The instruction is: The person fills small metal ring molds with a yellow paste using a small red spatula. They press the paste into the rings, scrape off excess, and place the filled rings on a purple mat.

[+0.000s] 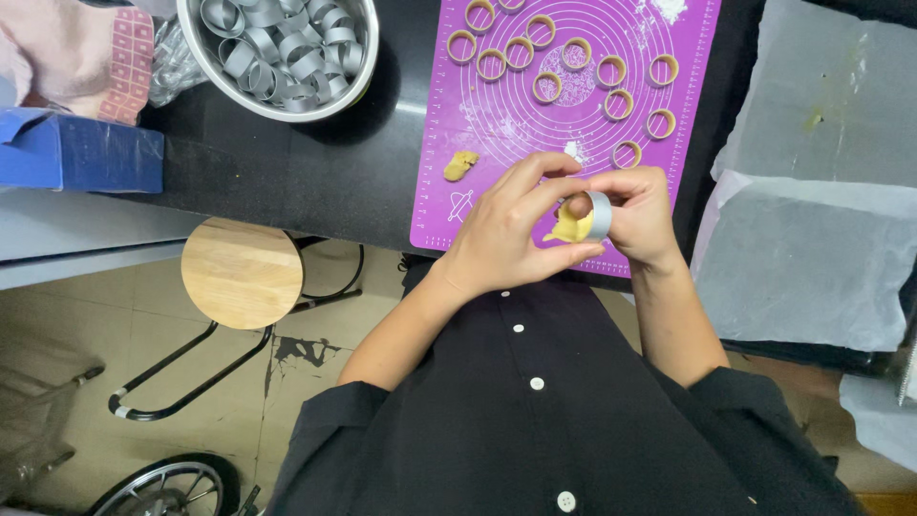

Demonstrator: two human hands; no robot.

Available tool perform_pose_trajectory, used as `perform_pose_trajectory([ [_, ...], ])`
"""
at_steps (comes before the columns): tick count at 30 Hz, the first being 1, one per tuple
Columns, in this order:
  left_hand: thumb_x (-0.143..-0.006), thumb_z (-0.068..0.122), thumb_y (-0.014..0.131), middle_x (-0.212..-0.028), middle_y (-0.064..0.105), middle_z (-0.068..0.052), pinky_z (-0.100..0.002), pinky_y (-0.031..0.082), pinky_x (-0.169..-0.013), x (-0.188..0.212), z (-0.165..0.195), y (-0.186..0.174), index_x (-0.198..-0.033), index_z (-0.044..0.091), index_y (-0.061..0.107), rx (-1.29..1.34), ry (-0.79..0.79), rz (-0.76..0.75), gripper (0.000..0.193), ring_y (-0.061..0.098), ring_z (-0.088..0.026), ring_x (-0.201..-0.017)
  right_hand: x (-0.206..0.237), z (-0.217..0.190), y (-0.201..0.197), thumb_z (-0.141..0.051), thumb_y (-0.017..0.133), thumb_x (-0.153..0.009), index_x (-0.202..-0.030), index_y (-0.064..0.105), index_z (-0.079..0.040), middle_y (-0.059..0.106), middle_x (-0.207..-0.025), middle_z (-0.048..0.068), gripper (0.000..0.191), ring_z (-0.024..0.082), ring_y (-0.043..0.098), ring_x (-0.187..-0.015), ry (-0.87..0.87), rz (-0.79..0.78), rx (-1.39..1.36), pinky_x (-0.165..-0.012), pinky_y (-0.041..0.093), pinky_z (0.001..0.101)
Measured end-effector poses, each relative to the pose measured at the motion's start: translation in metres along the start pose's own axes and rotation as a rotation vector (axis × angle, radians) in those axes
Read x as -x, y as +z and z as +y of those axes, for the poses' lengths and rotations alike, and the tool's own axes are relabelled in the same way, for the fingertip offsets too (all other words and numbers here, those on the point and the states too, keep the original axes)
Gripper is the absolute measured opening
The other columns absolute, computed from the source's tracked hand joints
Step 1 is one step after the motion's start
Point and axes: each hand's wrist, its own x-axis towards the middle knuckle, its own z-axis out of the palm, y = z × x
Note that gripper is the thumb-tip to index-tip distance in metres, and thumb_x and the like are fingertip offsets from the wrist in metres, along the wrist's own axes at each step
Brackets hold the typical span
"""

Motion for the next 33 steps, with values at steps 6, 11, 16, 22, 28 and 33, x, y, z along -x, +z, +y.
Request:
perform_pose_trajectory([
  [6, -0.080, 0.029, 0.090, -0.128, 0.059, -0.010, -0.037, 0.055, -0.098, -0.001, -0.003, 0.001, -0.126, 0.006, 0.059, 0.038, -0.001, -0.031, 0.060, 0.065, -0.029, -0.118, -0.002, 0.003, 0.000, 0.000, 0.081, -0.085, -0.107, 0.074, 0.004, 0.075, -0.093, 0.009, 0.023, 0.013, 0.071, -0.082, 0.020, -0.006, -0.022, -0.075, 0.059, 0.0252],
  [11, -0.080, 0.028, 0.090, -0.126, 0.060, -0.009, -0.038, 0.055, -0.098, -0.001, -0.004, -0.001, -0.126, 0.006, 0.060, 0.041, 0.022, -0.028, 0.060, 0.064, -0.028, -0.117, -0.001, 0.004, 0.001, 0.002, 0.079, -0.086, -0.106, 0.074, 0.005, 0.075, -0.095, 0.010, 0.021, 0.014, 0.072, -0.084, -0.006, 0.038, 0.018, -0.077, 0.060, 0.0259],
  [16, -0.080, 0.026, 0.089, -0.126, 0.059, -0.009, -0.039, 0.054, -0.099, -0.001, -0.003, -0.004, -0.126, 0.006, 0.059, 0.014, 0.068, -0.033, 0.059, 0.063, -0.028, -0.118, 0.001, 0.003, -0.002, 0.004, 0.078, -0.087, -0.105, 0.074, 0.006, 0.075, -0.094, 0.010, 0.019, 0.014, 0.072, -0.084, -0.054, 0.017, 0.043, -0.077, 0.059, 0.0253],
  [22, -0.080, 0.016, 0.085, -0.123, 0.061, -0.005, -0.042, 0.052, -0.103, 0.001, -0.004, -0.005, -0.125, 0.012, 0.063, -0.032, 0.123, -0.051, 0.051, 0.063, -0.027, -0.119, -0.001, 0.007, -0.009, 0.002, 0.081, -0.084, -0.108, 0.072, 0.006, 0.074, -0.095, 0.007, 0.026, 0.010, 0.069, -0.084, -0.015, -0.050, -0.017, -0.075, 0.056, 0.0224],
  [28, -0.080, 0.010, 0.083, -0.125, 0.064, -0.003, -0.038, 0.053, -0.104, 0.001, -0.009, -0.002, -0.128, 0.016, 0.064, 0.034, 0.132, -0.079, 0.052, 0.063, -0.024, -0.119, -0.001, 0.009, -0.010, 0.000, 0.084, -0.082, -0.105, 0.074, 0.006, 0.073, -0.090, 0.005, 0.025, 0.007, 0.066, -0.080, 0.016, -0.094, -0.044, -0.070, 0.053, 0.0211],
  [33, -0.079, 0.022, 0.089, -0.130, 0.062, -0.008, -0.042, 0.051, -0.110, 0.001, -0.010, -0.003, -0.138, 0.009, 0.056, 0.107, 0.095, -0.059, 0.068, 0.060, -0.030, -0.126, 0.000, 0.001, 0.000, 0.000, 0.084, -0.084, -0.106, 0.073, 0.006, 0.072, -0.091, 0.006, 0.026, 0.007, 0.065, -0.080, -0.061, 0.018, 0.069, -0.070, 0.053, 0.0217],
])
